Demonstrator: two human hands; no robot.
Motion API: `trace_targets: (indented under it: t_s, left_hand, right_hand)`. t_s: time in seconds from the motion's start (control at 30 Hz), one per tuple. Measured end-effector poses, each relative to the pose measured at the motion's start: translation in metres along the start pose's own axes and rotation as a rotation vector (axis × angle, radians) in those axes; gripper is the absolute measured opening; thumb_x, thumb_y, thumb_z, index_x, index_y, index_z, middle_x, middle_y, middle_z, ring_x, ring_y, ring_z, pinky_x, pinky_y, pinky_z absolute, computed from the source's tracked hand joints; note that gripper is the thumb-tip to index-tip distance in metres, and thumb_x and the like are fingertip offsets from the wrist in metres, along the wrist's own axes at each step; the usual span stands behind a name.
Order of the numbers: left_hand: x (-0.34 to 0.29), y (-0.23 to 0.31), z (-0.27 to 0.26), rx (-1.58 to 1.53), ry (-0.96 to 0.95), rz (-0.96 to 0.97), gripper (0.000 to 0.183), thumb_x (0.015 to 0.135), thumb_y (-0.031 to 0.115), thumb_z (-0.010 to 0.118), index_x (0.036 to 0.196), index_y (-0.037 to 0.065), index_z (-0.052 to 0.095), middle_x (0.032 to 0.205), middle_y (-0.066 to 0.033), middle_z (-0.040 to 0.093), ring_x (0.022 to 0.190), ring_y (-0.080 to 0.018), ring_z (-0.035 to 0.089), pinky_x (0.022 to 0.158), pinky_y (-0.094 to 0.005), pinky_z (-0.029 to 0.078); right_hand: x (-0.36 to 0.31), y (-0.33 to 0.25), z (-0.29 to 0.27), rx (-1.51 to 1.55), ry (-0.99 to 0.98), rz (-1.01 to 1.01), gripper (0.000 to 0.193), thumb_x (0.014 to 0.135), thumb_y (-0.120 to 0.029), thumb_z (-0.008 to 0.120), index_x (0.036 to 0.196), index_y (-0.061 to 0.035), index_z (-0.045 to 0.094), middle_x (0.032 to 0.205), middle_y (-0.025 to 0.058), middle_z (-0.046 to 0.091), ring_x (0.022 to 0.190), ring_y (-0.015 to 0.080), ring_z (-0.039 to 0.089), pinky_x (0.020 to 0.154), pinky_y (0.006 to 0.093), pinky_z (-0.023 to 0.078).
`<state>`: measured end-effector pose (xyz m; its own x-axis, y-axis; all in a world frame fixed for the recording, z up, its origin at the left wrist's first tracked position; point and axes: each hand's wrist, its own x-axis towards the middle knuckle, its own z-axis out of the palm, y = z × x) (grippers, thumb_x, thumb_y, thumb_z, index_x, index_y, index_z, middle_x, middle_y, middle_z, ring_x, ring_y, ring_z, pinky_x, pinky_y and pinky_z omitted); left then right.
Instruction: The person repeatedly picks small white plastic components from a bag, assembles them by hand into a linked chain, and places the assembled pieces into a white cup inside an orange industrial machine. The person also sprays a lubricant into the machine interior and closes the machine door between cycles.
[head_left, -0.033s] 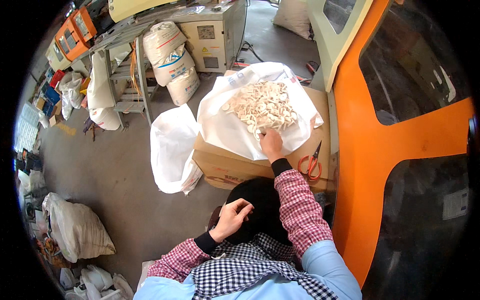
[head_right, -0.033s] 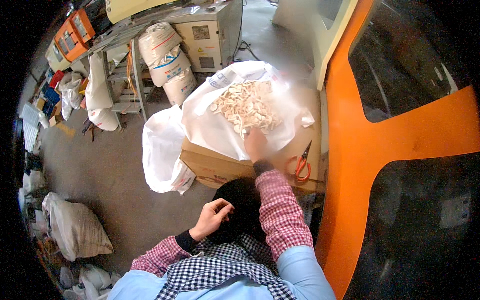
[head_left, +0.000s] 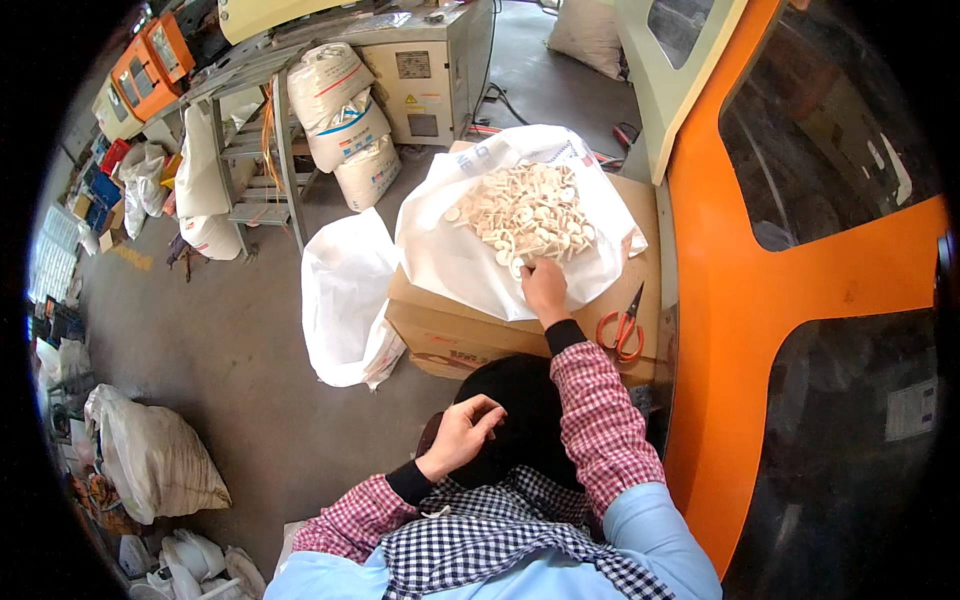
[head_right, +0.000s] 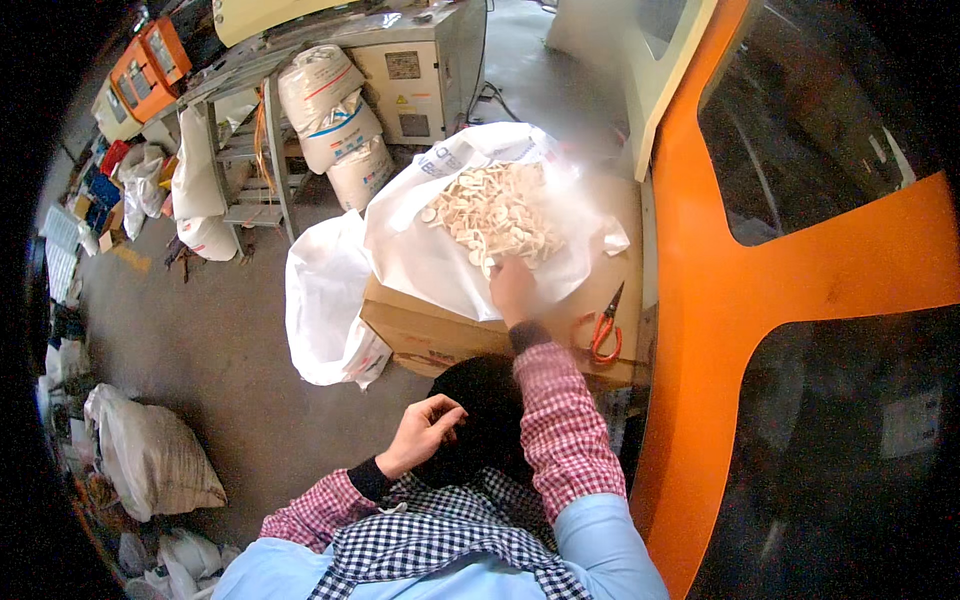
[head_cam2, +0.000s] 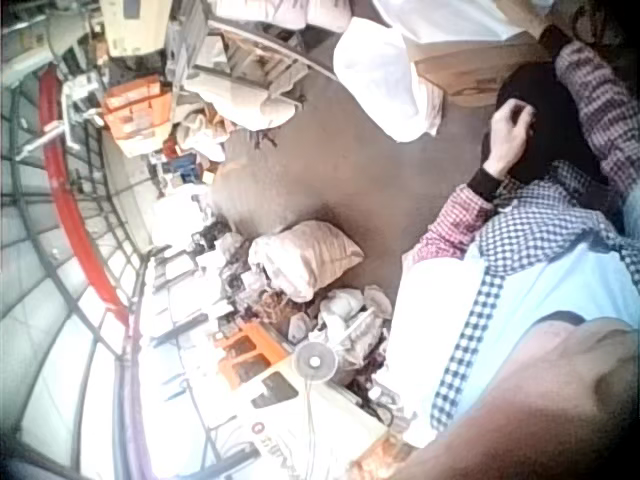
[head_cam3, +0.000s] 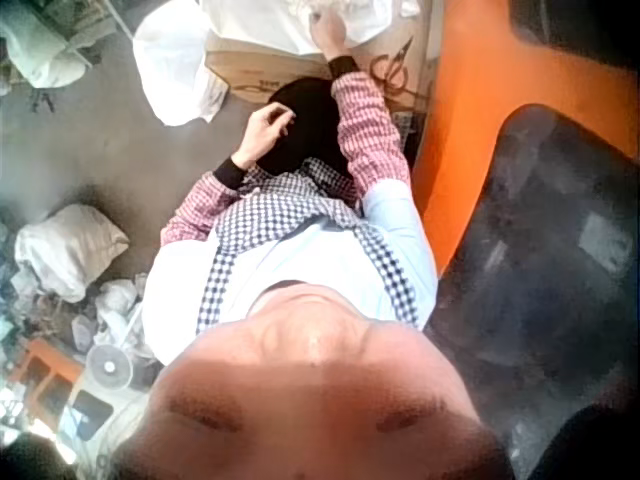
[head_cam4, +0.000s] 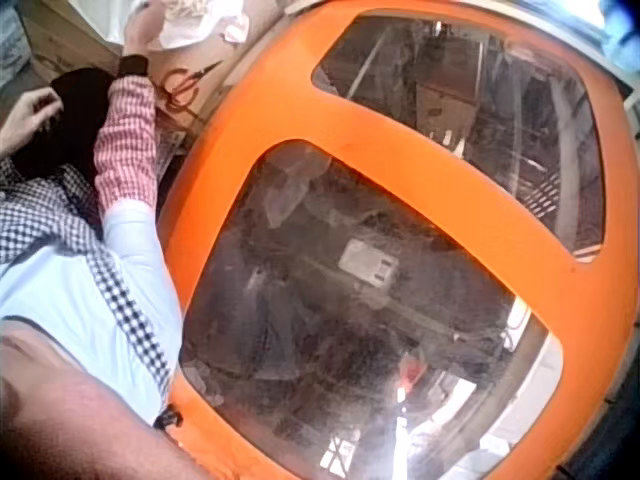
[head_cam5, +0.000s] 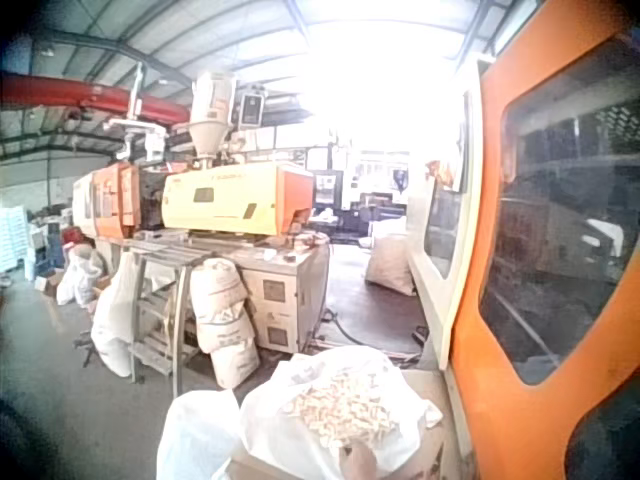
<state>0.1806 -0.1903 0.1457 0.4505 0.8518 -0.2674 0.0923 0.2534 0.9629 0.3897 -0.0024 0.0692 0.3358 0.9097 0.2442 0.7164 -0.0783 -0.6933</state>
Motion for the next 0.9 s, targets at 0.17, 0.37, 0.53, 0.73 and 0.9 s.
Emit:
trace_targets:
  t_s: [0.17,0.37,0.53,0.73,0.9]
  left_hand:
    - [0.043,0.032,-0.029,-0.173,0.136,0.029,0.025,0.092,0.018,0.053,0.101,-0.004,0.056,0.078,-0.0045,0.059,0.056,-0.0071,0.052,0.049,-0.0194,0.041]
    - [0.049,0.045,-0.028,-0.37,-0.013,0.098,0.027,0.094,0.02,0.051,0.108,-0.003,0.055,0.085,-0.0037,0.06,0.061,-0.0064,0.053,0.053,-0.0186,0.042]
    - [0.017,0.052,-0.031,-0.678,-0.138,-0.057,0.025,0.095,0.017,0.048,0.109,-0.001,0.055,0.098,-0.0056,0.061,0.084,-0.0113,0.06,0.072,-0.0227,0.05]
    - [-0.009,0.04,-0.043,-0.349,-0.177,-0.012,0.022,0.094,0.017,0.05,0.104,-0.002,0.057,0.086,-0.0052,0.062,0.067,-0.0092,0.058,0.058,-0.0213,0.047]
    - [-0.019,0.05,-0.047,-0.489,-0.266,-0.171,0.018,0.095,0.017,0.049,0.1,0.002,0.056,0.082,-0.0026,0.06,0.061,-0.006,0.053,0.054,-0.0184,0.043]
  right_hand:
    - [-0.062,-0.051,-0.053,0.717,0.014,0.055,0.011,0.084,-0.008,0.062,0.084,0.0028,0.061,0.075,0.0037,0.062,0.069,0.0096,0.056,0.065,0.0225,0.045]
    - [-0.146,-0.114,-0.104,0.979,-0.144,0.034,0.005,0.087,-0.001,0.057,0.083,0.0027,0.058,0.077,-0.0009,0.056,0.071,0.0043,0.054,0.062,0.0182,0.043]
    - [-0.165,-0.112,-0.12,0.616,-0.132,-0.201,0.004,0.082,0.002,0.06,0.079,0.0029,0.057,0.074,0.0038,0.055,0.061,0.0078,0.055,0.051,0.0203,0.043]
    - [-0.188,-0.125,-0.128,0.404,-0.244,-0.294,0.013,0.081,-0.007,0.063,0.087,-0.0001,0.055,0.08,0.0116,0.057,0.065,0.0209,0.06,0.054,0.0285,0.047]
    - [-0.189,-0.132,-0.141,0.373,-0.237,-0.595,0.031,0.08,-0.003,0.058,0.111,-0.0007,0.054,0.094,0.0129,0.057,0.079,0.0255,0.062,0.062,0.0332,0.052]
